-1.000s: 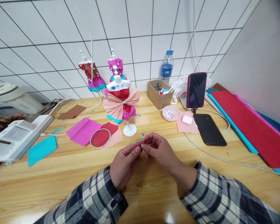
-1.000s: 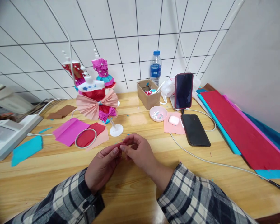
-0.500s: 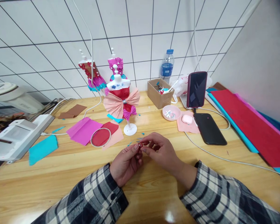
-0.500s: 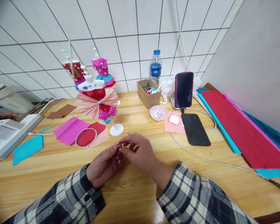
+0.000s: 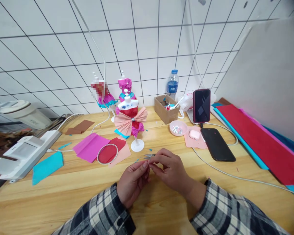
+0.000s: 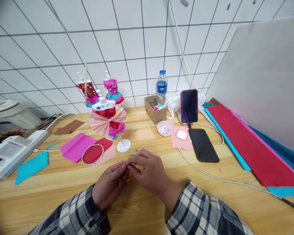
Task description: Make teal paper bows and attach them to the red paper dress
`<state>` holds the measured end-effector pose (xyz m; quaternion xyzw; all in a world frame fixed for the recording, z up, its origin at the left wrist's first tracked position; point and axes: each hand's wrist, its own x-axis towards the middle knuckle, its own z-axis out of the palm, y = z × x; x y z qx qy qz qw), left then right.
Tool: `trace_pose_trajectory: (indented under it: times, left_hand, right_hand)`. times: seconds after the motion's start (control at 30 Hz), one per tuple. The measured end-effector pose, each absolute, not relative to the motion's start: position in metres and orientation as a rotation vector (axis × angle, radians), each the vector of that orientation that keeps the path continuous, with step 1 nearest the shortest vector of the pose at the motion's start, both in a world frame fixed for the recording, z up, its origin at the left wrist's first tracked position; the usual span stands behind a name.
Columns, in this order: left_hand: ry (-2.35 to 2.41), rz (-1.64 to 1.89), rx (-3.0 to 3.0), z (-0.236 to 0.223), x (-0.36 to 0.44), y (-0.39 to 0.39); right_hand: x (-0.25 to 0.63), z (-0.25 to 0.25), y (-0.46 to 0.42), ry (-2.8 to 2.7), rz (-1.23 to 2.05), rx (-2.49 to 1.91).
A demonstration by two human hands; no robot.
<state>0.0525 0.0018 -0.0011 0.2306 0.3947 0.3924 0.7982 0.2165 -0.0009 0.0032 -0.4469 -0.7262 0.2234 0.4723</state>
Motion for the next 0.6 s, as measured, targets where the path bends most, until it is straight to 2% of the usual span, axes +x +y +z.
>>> trace_pose_trajectory:
  times: [0.33,0.5,0.6]
  left_hand:
    - [0.818,0.835,0.512,0.007,0.055,-0.007]
    - [1.145,1.355,0.916,0.006,0.043,0.020]
    - [1.223,1.461,1.243,0.008,0.040,0.051]
  right_hand:
    - [0.208,0.004,-0.004,-1.673,0.649,-1.081]
    - [0.211,0.021,0.009,-1.603,0.498,-1.076]
    - [0.213,0.040,0.030,-1.646,0.318,-1.008]
